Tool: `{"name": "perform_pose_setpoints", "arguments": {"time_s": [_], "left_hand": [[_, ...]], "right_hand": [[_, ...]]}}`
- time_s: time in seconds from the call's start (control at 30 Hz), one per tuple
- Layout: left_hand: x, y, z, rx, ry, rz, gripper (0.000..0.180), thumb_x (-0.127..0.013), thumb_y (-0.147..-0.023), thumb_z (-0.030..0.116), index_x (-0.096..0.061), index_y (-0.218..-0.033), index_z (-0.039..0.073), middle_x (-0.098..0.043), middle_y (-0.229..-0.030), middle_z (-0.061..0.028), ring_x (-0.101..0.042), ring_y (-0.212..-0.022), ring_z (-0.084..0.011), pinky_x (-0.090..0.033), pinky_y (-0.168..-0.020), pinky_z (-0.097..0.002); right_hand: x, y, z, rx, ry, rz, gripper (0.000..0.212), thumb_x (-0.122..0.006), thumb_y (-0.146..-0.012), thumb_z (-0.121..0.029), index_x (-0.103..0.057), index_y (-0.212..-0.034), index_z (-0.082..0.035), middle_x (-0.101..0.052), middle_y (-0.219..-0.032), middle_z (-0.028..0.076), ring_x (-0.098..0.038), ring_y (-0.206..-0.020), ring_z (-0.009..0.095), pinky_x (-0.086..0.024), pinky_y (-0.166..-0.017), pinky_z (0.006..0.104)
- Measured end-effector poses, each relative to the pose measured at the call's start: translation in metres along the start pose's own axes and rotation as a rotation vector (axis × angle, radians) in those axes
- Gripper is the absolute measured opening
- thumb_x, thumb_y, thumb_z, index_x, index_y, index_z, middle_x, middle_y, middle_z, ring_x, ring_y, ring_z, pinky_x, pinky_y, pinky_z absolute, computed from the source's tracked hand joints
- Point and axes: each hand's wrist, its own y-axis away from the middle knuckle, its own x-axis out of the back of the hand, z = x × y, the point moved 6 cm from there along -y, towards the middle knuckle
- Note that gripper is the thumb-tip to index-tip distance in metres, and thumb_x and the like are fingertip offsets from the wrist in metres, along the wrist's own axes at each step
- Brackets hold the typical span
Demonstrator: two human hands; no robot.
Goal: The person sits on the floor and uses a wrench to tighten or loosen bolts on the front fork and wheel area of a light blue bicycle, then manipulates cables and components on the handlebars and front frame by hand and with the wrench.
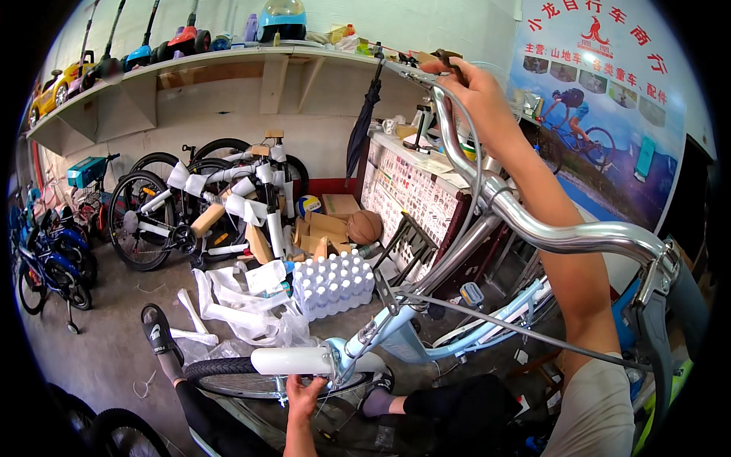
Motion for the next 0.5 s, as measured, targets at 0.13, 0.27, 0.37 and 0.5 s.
{"name": "perform_pose_setpoints", "arguments": {"time_s": [0.13, 0.27, 0.37, 0.5], "left_hand": [[-0.002, 0.001, -0.001, 0.038, -0.009, -0.018, 0.045, -0.081, -0.073, 0.007, -0.064, -0.115, 0.001, -0.068, -0.109, -0.0072, -0.061, -0.102, -0.0195, -0.047, -0.094, -0.035], [-0.001, 0.002, -0.002, 0.006, -0.03, -0.028, 0.047, -0.082, -0.074, 0.007, -0.064, -0.116, 0.001, -0.067, -0.111, -0.0068, -0.06, -0.103, -0.019, -0.046, -0.094, -0.0349], [-0.001, 0.001, -0.007, 0.014, 0.007, -0.023, 0.049, -0.083, -0.074, 0.006, -0.063, -0.119, 0.001, -0.066, -0.113, -0.0065, -0.059, -0.106, -0.0189, -0.045, -0.095, -0.0346], [-0.002, -0.001, -0.005, 0.022, 0.02, -0.029, 0.052, -0.085, -0.074, 0.007, -0.062, -0.12, 0.002, -0.066, -0.115, -0.0062, -0.059, -0.107, -0.0189, -0.045, -0.096, -0.0346]], "right_hand": [[0.002, 0.0, 0.003, 0.028, -0.026, -0.008, 0.026, -0.056, -0.095, -0.018, -0.071, -0.111, -0.004, -0.056, -0.069, 0.006, -0.049, -0.063, 0.015, -0.041, -0.063, 0.0313], [-0.001, 0.0, 0.004, 0.055, -0.056, -0.048, 0.026, -0.056, -0.095, -0.018, -0.072, -0.112, -0.006, -0.055, -0.068, 0.006, -0.049, -0.062, 0.015, -0.041, -0.062, 0.0312], [0.001, 0.003, 0.0, 0.008, 0.016, -0.048, 0.025, -0.056, -0.096, -0.017, -0.072, -0.112, -0.007, -0.056, -0.068, 0.006, -0.05, -0.062, 0.015, -0.042, -0.062, 0.0322], [0.002, 0.0, 0.005, 0.084, 0.063, -0.049, 0.024, -0.055, -0.097, -0.014, -0.073, -0.112, -0.008, -0.058, -0.067, 0.006, -0.049, -0.059, 0.017, -0.042, -0.06, 0.0328]]}}
